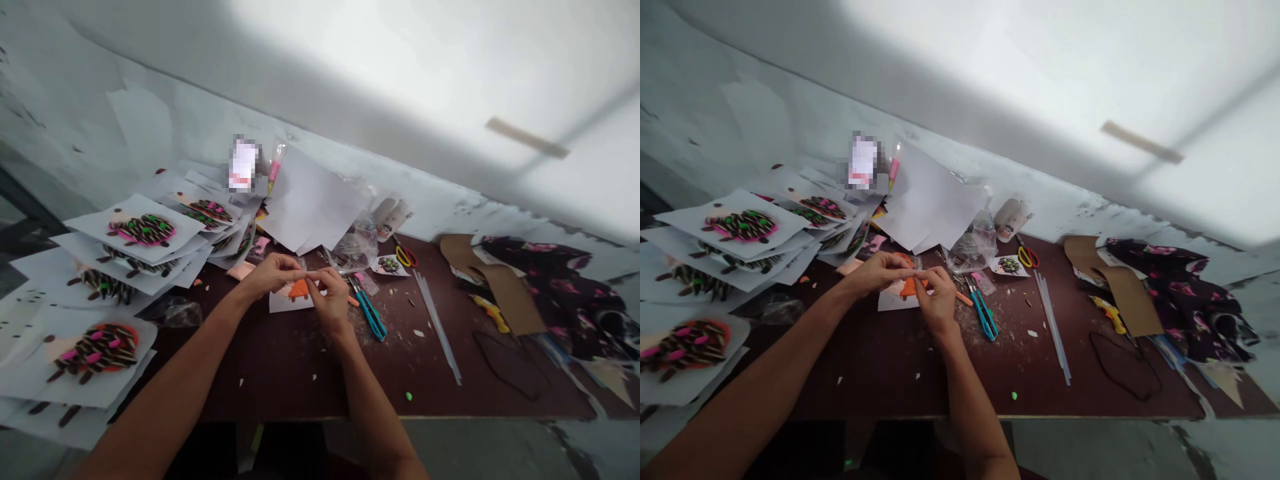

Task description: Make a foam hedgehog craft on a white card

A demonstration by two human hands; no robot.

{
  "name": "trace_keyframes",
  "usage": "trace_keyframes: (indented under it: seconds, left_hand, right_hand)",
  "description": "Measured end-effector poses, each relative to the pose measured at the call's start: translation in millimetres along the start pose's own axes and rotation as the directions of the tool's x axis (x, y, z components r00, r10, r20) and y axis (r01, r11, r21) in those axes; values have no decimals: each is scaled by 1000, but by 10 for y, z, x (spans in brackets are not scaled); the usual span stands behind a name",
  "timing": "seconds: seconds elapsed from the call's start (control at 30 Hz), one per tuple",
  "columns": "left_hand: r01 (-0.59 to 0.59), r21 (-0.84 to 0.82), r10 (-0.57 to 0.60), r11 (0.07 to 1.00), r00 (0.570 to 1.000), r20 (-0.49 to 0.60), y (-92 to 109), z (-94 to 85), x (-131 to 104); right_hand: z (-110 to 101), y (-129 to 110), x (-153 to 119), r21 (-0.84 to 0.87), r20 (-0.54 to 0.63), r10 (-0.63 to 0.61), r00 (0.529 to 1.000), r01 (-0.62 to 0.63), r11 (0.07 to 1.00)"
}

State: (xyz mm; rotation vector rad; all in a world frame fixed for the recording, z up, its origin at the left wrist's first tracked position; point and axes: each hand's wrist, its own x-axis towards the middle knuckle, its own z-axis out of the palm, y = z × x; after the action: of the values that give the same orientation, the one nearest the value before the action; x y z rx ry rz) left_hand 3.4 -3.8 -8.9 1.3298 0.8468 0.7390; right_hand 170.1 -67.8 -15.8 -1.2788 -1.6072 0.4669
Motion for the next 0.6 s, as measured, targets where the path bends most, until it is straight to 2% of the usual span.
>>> trace_keyframes:
  seconds: [0.23,0.37,0.47,0.6]
  left_hand:
    - [-14,99,18,995,999,-32,-15,59,8]
    - [-11,56,15,998,997,-71,-32,33,21]
    - [11,-27,-13,1000,998,-69,-13,-11,15]
    - [14,-108,-17,994,999,-28,15,-41,2]
  right_hand:
    - [39,-29,-8,-52,-38,13,999,-15,999]
    - [59,6,11,134,-102,142,985,-128,983]
    - [44,11,39,312,-82,239,968,-202,928]
    - [27,-17,49,343,-49,163,985,-137,929]
